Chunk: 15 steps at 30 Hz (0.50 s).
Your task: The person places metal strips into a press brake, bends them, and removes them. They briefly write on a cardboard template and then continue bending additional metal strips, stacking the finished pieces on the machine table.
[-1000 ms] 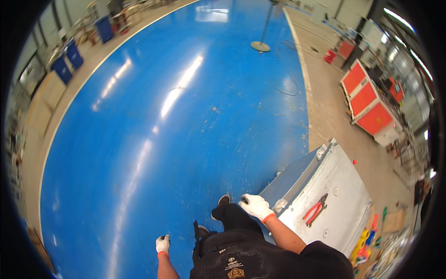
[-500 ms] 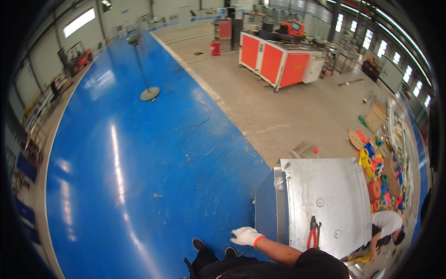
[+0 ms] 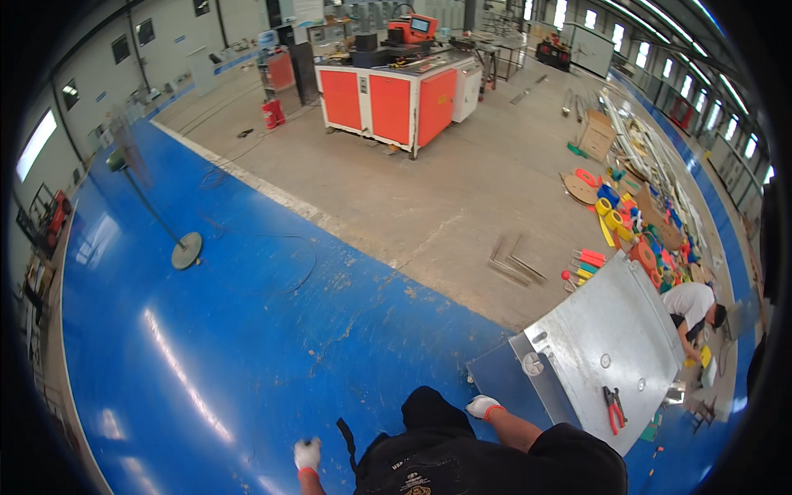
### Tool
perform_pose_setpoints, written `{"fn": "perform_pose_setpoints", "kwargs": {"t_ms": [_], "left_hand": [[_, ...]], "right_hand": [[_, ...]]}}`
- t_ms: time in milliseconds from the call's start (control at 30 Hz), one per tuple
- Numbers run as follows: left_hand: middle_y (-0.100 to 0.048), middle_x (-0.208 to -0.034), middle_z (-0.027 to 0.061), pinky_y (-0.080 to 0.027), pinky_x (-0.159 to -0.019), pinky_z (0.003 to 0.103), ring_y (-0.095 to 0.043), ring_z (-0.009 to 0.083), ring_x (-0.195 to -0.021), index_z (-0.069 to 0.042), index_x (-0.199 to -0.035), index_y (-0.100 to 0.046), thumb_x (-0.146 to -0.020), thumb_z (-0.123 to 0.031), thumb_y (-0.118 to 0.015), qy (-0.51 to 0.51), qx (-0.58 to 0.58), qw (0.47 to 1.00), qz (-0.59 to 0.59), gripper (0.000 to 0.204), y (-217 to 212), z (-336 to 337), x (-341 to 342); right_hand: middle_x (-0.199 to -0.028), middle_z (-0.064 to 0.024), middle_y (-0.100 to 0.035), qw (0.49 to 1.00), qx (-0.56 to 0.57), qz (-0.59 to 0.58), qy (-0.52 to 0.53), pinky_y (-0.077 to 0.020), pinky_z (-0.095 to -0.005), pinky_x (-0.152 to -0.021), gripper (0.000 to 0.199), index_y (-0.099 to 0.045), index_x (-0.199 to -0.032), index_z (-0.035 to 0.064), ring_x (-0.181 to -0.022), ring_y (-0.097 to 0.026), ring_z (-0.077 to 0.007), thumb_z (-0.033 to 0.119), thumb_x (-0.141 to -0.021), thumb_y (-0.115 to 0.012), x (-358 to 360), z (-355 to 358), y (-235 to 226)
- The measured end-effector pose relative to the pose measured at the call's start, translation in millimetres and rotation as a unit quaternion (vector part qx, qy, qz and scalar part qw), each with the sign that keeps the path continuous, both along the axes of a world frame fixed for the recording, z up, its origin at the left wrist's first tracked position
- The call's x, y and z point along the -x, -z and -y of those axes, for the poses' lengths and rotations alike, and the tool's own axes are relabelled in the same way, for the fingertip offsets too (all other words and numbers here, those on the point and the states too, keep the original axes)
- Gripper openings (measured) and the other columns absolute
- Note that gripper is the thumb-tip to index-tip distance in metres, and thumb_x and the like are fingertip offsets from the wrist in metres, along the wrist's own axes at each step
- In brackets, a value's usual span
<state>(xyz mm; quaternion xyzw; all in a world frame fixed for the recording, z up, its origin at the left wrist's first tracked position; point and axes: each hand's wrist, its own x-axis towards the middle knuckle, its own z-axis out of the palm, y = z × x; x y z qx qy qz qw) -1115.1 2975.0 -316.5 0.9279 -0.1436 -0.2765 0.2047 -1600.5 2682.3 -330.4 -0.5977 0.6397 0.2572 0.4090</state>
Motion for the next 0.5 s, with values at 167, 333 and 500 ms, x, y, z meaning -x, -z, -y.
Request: {"fn": "perform_pose_setpoints", "kwargs": {"t_ms": [167, 333, 500], "left_hand": [[-0.075, -0.103, 0.0088, -0.056, -0.087, 0.035, -0.07, 0.0188, -0.094, -0.001, -0.121, -0.071, -0.1, -0.014, -0.068, 0.091, 0.406, 0.908, 0.042, 0.025, -183, 326, -100], [-0.068, -0.133, 0.0117, -0.054, -0.1, 0.038, -0.066, 0.0219, -0.116, 0.0, -0.151, -0.055, -0.106, -0.009, -0.057, 0.244, 0.651, 0.698, 0.172, 0.046, -406, 543, -105], [-0.064, -0.142, 0.019, -0.054, -0.104, 0.043, -0.066, 0.0316, -0.123, 0.003, -0.16, -0.04, -0.113, -0.03, -0.044, 0.455, 0.607, 0.514, 0.4, 0.057, -552, 637, -154]], "right_hand": [[-0.117, -0.0197, -0.078, 0.99, -0.083, 0.055, 0.103, -0.0563, -0.0454, -0.094, 0.047, -0.076, -0.119, 0.0016, -0.108, -0.075, -0.0365, 0.04, -0.097, -0.062, -17, 70, 67], [-0.1, -0.0168, -0.079, 0.995, -0.098, -0.002, -0.007, -0.0574, -0.0472, -0.085, 0.047, -0.078, -0.102, 0.0003, -0.094, -0.076, -0.0306, 0.044, -0.098, -0.061, -71, 204, 31], [-0.117, -0.0226, -0.076, 0.997, -0.013, 0.047, -0.06, -0.0575, -0.0485, -0.089, 0.046, -0.077, -0.112, 0.0007, -0.106, -0.074, -0.0359, 0.041, -0.095, -0.06, -118, 392, -12]]}}
